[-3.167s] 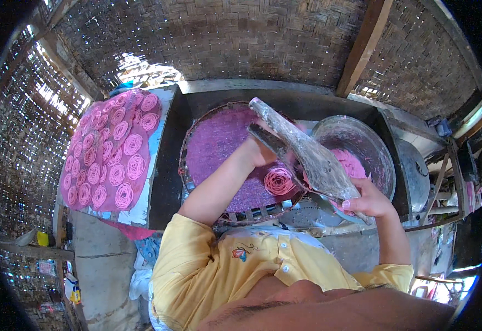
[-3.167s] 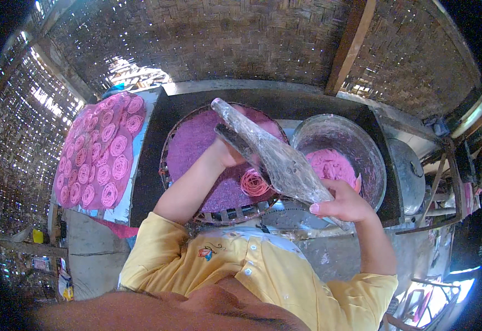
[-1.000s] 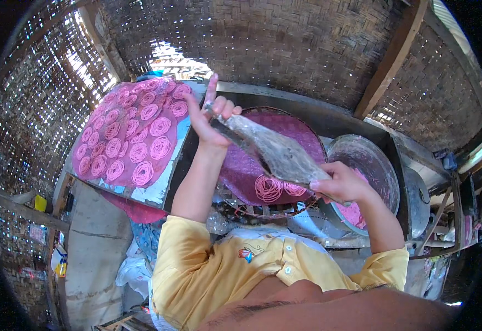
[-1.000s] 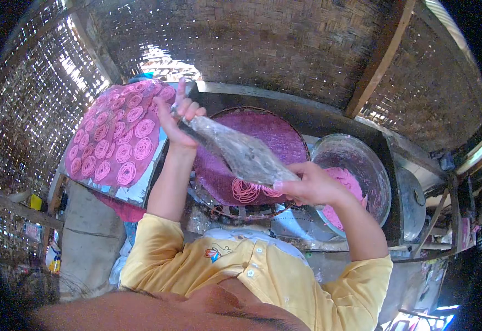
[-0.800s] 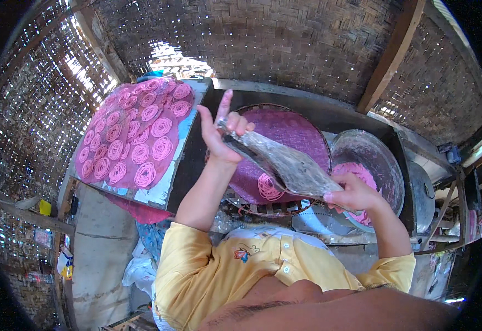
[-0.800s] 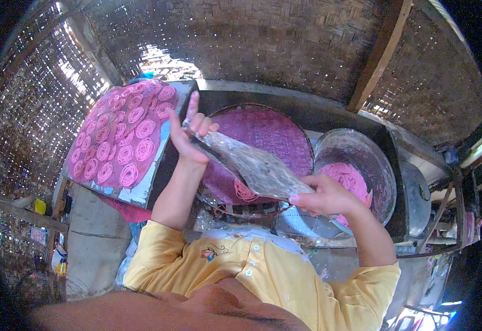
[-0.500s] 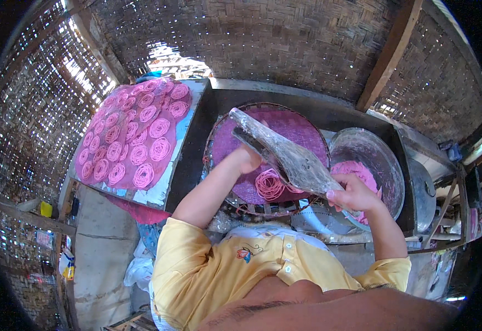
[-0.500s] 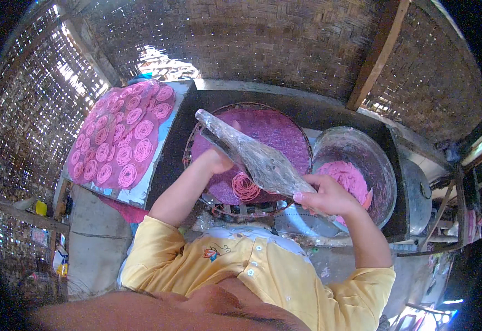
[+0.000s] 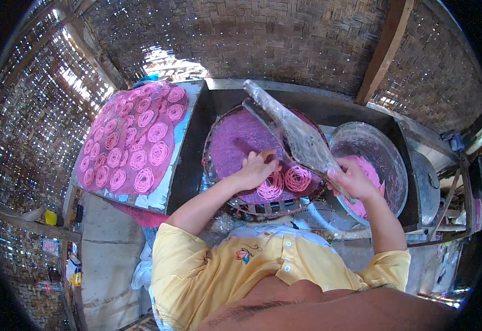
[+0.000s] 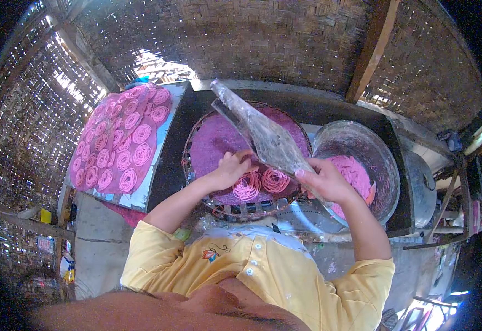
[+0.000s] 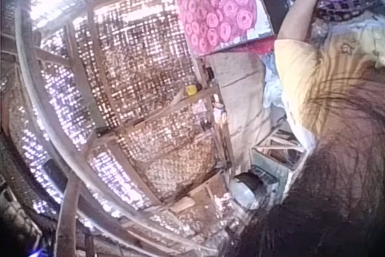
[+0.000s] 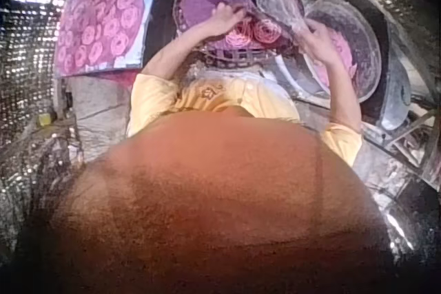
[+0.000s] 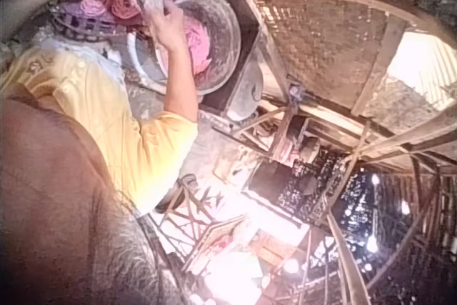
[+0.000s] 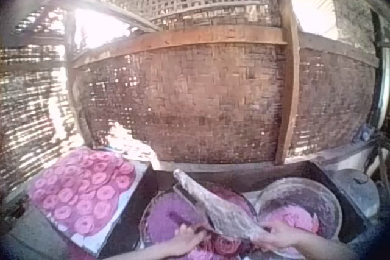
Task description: The person prepares pink dough by using a large wooden paddle and an extruder tool. The person uses the paddle to gather the pink dough from a large metal bowl and places it into the hopper of a metal extruder. The person then extrudes the dough into circular, spiral patterns onto circular trays.
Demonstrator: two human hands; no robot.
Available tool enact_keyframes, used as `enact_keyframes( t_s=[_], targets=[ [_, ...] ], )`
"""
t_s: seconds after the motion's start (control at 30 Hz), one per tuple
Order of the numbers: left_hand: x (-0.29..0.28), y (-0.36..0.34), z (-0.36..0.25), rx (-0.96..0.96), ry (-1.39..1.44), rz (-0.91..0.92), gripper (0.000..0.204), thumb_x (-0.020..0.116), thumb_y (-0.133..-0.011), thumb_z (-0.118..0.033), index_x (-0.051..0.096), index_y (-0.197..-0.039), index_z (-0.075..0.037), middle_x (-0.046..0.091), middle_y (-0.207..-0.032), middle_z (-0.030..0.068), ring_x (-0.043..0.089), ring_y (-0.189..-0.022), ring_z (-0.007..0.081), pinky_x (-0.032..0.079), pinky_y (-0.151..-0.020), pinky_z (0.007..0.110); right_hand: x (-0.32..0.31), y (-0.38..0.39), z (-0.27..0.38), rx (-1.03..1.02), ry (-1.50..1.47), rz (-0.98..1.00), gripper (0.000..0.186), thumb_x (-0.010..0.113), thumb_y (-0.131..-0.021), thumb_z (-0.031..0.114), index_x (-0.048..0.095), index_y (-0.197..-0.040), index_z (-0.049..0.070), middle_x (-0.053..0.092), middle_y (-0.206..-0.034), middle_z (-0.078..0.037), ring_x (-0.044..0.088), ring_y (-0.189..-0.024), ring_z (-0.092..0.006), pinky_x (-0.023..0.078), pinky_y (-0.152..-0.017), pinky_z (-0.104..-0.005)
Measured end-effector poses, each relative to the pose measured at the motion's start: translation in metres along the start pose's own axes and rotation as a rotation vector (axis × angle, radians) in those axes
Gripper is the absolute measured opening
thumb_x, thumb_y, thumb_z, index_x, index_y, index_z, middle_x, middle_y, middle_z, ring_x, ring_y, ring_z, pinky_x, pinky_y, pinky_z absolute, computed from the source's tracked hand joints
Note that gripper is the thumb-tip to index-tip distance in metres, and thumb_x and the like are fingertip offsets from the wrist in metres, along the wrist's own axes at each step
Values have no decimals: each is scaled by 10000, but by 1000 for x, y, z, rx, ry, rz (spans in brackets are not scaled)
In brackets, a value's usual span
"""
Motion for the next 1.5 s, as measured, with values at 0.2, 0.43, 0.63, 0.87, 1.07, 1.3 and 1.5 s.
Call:
enact_keyframes(
  t_s=[0.2, 0.43, 0.63, 0.87, 1.07, 1.3, 1.5],
  targets=[
    [-17, 12, 18, -43, -419, -272, 543, 328, -852, -474, 447, -1190, -66, 279, -1341, 148, 342, -1083, 329, 264, -878, 458, 11, -11, 9, -37, -79, 64, 513, 566, -752, 504, 541, -883, 8, 537, -642, -55, 515, -495, -121, 407, -432, -243],
    [-136, 15, 23, 575, 2047, -432, 837, 205, -768, -700, 314, -1291, -55, 568, -992, 114, 514, -1000, 259, 383, -886, 438, 53, -33, 17, 53, -328, 487, 426, 446, -855, 447, 540, -884, 33, 569, -677, -56, 517, -493, -110, 414, -427, -227],
    [-132, 17, 69, 481, 2199, -637, 635, 319, -827, -587, 428, -1214, -95, 345, -539, -31, 352, -487, 127, 398, -609, 341, 65, -71, 21, 172, -119, 458, 403, 410, -883, 408, 553, -855, 31, 576, -664, -68, 520, -467, -120, 414, -413, -237],
    [-125, 32, 101, 533, 2181, -667, 678, 359, -781, -645, 431, -1193, -112, 339, -493, -29, 369, -468, 130, 370, -554, 313, 82, -88, 13, 190, 36, 428, 429, 477, -851, 408, 610, -791, 4, 583, -619, -60, 517, -471, -123, 411, -421, -264],
    [-140, 34, 72, 573, 2187, -776, 610, 353, -792, -636, 551, -1048, -119, 311, -461, -42, 325, -424, 108, 336, -514, 287, 55, -81, 46, -26, 346, 206, 427, 564, -788, 415, 623, -794, -8, 546, -614, -9, 479, -557, -79, 382, -477, -257],
    [-153, 57, 60, 687, 2106, -649, 624, 332, -784, -656, 601, -999, -136, 274, -429, -56, 287, -383, 92, 325, -483, 272, 62, -60, 56, -61, 394, 219, 423, 563, -789, 412, 633, -923, 17, 538, -639, 12, 448, -574, -64, 373, -494, -242],
    [-167, 53, 60, 772, 2108, -704, 650, 306, -790, -658, 594, -1016, -120, 278, -426, -52, 279, -368, 90, 311, -451, 274, 63, -62, 77, -111, 332, 174, 353, 584, -787, 349, 626, -897, 16, 523, -602, 15, 441, -516, -60, 355, -453, -229]
  ],
)
Point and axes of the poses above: each hand's wrist, its own y-axis away from the middle knuckle, its own x-axis out of the palm, z = x × y, the point moved 3 cm from there along -y, towards the middle knuckle
